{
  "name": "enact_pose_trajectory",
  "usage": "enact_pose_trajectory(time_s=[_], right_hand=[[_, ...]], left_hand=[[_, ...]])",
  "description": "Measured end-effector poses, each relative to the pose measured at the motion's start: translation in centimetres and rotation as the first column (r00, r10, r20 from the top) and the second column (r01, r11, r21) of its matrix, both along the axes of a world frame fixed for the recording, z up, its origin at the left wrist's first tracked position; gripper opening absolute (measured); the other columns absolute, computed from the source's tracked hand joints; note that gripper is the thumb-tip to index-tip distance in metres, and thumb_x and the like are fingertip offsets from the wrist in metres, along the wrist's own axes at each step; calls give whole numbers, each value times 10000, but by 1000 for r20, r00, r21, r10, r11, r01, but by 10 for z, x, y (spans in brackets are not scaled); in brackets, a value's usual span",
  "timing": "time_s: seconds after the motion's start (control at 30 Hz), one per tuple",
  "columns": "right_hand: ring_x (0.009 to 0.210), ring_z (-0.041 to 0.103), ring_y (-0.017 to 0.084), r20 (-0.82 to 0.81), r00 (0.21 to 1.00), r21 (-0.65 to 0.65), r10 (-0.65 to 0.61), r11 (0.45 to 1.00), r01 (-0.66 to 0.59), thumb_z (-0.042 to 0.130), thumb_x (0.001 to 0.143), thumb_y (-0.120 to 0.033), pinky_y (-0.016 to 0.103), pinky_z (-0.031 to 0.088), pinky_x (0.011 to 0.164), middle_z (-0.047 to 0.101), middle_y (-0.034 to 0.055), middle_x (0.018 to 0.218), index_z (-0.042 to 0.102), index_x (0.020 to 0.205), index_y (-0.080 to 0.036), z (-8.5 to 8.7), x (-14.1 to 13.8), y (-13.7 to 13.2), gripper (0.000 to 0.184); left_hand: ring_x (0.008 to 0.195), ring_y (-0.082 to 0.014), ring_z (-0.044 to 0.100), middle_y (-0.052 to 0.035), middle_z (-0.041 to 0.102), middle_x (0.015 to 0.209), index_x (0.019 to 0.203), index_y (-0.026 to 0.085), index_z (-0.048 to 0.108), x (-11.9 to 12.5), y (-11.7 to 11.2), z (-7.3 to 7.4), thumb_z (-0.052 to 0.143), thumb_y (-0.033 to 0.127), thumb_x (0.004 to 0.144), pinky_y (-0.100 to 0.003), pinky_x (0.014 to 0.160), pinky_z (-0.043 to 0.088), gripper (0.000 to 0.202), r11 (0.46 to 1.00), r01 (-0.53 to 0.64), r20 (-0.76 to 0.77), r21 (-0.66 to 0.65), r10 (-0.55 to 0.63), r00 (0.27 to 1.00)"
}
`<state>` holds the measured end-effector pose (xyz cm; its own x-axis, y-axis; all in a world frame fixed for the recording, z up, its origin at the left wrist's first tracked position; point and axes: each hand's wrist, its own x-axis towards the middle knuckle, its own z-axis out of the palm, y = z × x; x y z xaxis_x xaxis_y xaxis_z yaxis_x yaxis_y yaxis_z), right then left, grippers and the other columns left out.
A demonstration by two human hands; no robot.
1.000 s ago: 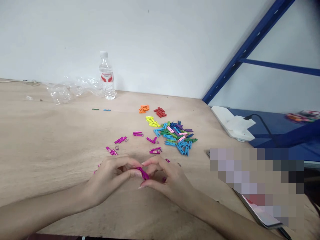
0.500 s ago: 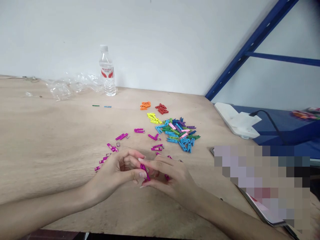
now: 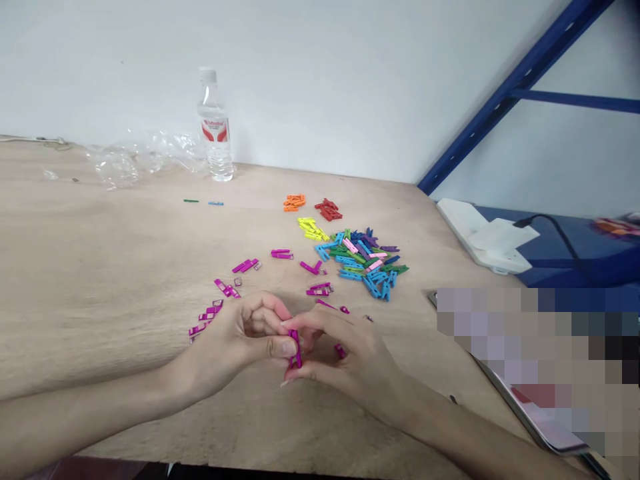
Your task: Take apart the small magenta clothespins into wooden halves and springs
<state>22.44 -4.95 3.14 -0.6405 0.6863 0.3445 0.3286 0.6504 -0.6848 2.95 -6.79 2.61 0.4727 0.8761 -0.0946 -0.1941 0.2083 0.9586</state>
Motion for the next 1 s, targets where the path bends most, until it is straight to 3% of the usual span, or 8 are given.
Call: enact_pose_trajectory(time_s=[0.3,0.6,0.77,1.0], right_hand=[[727,622,113,-21,1000,-167,-18,986,14,751,711,-322,209,496,604,652,-8,823,599,1054,-215,-7,4,0,390],[704,601,112,-117,991,-357,64,929,-102,769,686,-269,224,503,601,647,-11,815,617,1140,-253,2,5,8,479],[671,547,99,-94,990,-314,106,940,-131,755,707,-231,218,471,588,631,-21,796,608,1185,-288,0,7,10,504],[656,513,89,-54,989,-192,135,971,-143,746,721,-258,205,440,583,609,-27,784,566,1239,-293,-1,9,12,549]], left_hand=[[602,-92,581,19,651,672,846,150,563,3,1,1,714,131,733,-203,604,461,189,999,-12,40,-43,14,999],[680,-114,633,3,666,744,889,155,566,-2,1,4,667,173,788,-245,673,527,144,995,27,50,-91,-22,998],[680,-91,616,11,671,775,886,160,569,-3,3,2,670,128,777,-204,644,511,151,993,54,54,-105,-49,997],[707,-102,596,4,675,791,896,166,616,-3,1,4,715,157,736,-179,594,482,189,997,56,-66,-58,-59,996]])
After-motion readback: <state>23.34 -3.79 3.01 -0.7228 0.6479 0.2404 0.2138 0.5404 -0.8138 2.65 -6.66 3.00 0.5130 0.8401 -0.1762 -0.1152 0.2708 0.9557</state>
